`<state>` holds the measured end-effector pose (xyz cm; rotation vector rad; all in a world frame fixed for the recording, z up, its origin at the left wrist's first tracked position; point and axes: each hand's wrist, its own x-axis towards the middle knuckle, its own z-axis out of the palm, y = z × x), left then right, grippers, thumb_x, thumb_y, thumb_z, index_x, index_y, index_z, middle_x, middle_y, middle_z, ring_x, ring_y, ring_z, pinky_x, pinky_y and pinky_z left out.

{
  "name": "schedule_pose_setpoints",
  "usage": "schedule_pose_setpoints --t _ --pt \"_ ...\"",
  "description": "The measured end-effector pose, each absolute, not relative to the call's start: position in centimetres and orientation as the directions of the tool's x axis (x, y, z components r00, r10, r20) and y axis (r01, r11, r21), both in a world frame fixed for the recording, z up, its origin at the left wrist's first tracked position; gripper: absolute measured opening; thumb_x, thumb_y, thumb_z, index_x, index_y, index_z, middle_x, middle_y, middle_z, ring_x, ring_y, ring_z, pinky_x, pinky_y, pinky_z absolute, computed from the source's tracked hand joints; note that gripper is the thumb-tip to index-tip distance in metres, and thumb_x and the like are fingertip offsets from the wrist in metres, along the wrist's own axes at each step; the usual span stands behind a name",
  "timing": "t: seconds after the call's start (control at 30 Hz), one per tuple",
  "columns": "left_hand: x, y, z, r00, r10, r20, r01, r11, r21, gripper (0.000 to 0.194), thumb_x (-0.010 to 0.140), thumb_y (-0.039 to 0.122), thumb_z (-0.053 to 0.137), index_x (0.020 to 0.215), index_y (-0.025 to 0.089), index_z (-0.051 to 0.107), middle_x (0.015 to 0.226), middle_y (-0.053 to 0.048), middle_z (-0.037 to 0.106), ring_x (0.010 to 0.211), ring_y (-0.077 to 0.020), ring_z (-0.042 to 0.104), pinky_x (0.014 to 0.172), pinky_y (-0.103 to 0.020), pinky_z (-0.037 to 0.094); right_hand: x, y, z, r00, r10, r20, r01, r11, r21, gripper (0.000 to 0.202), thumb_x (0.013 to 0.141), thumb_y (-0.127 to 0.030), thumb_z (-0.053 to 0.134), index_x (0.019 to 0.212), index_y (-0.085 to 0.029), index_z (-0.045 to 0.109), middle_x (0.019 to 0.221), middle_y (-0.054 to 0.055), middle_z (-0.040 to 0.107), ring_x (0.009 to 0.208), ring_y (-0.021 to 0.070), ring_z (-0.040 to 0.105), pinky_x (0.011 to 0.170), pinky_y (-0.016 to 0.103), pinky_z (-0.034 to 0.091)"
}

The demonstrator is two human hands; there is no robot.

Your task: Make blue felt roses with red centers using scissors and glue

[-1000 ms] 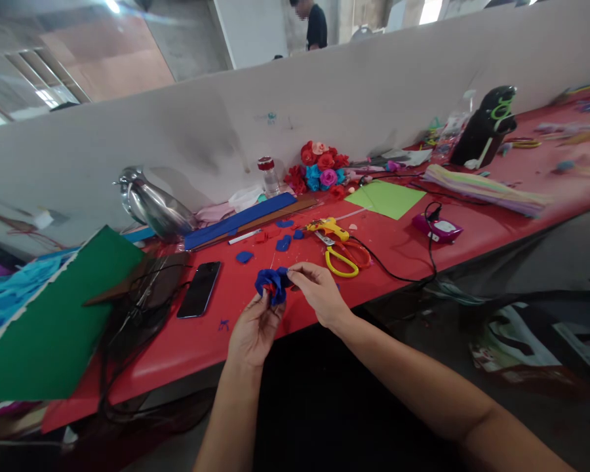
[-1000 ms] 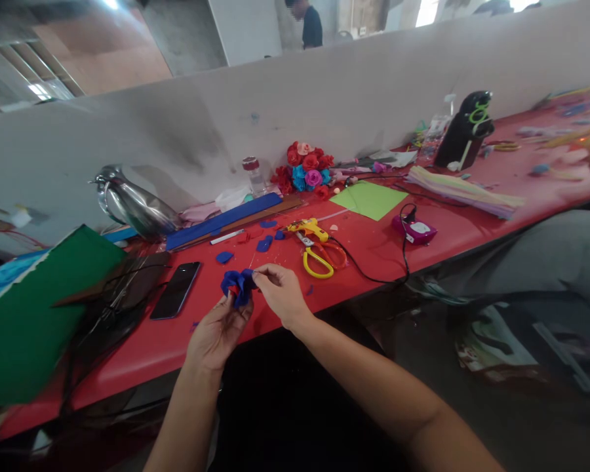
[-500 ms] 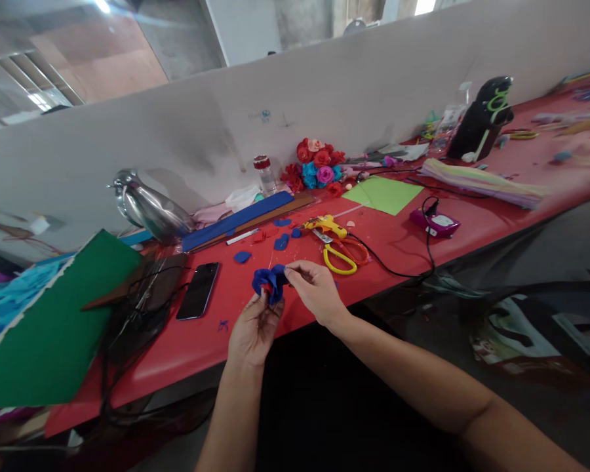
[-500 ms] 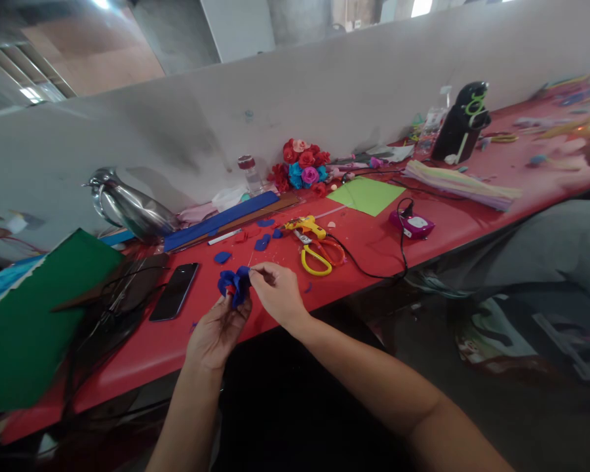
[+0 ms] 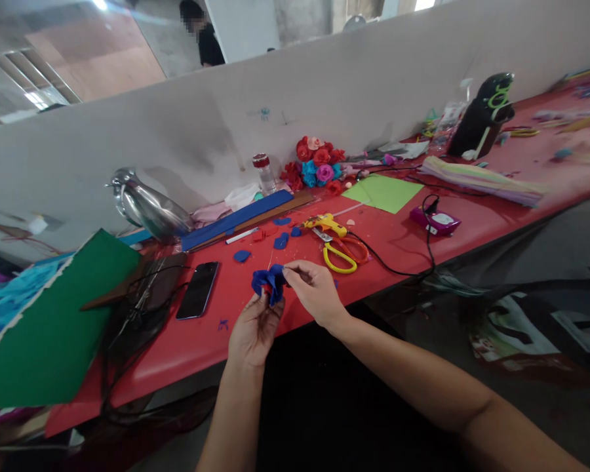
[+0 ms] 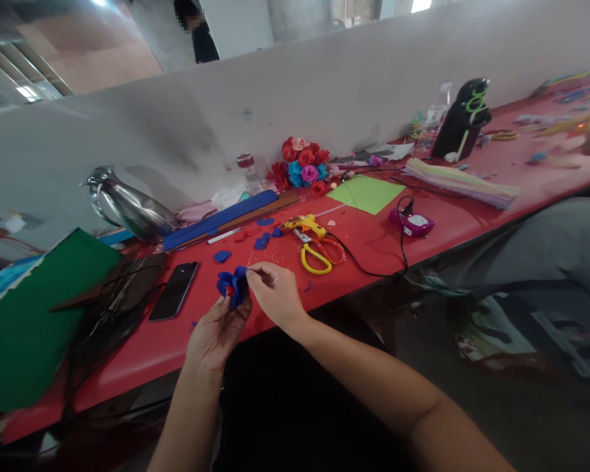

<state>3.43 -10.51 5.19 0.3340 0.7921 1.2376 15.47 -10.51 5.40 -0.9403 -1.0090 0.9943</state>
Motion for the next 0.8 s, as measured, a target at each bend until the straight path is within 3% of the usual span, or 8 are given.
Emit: schedule_pose_setpoints --t 0.47,0.67,0.8 --pt "3.8 -10.8 5.8 0.102 0.922 -0.373 -0.731 0.324 0.601 0.025 0.083 0.0 0.052 0.091 0.014 0.07 0.074 -0.005 0.069 0.065 -0.0118 0.063 0.067 -0.022 0.052 15.6 -11.0 5.6 0.191 0.945 0.265 -0.159 0.296 -0.942 0.016 0.08 -0.032 0.059 0.075 -0.019 0.066 0.07 0.001 0.065 0.066 0.0146 0.06 0.065 0.027 0.05" --pt "3.8 -11.0 6.3 0.082 0.9 -0.429 -0.735 0.345 0.583 0.028 0.087 0.0 0.045 0.093 0.013 0.069 0.072 -0.006 0.068 0.065 -0.0127 0.063 0.068 -0.025 0.054 16.1 -10.4 5.0 0.215 0.953 0.211 -0.278 0.267 -0.923 0.017 0.082 -0.033 0.056 0.084 -0.021 0.069 0.081 0.003 0.069 0.069 0.0133 0.062 0.067 0.027 0.051" --pt "3.8 -11.1 6.6 0.094 0.89 -0.447 -0.747 0.36 0.559 0.027 0.086 -0.001 0.045 0.096 0.012 0.067 0.075 -0.007 0.069 0.068 -0.0133 0.065 0.07 -0.025 0.055 16.5 -9.5 3.9 0.076 0.974 0.214 -0.327 0.227 -0.917 0.011 0.074 -0.028 0.066 0.081 -0.02 0.071 0.075 0.0 0.069 0.068 0.0121 0.061 0.068 0.026 0.05"
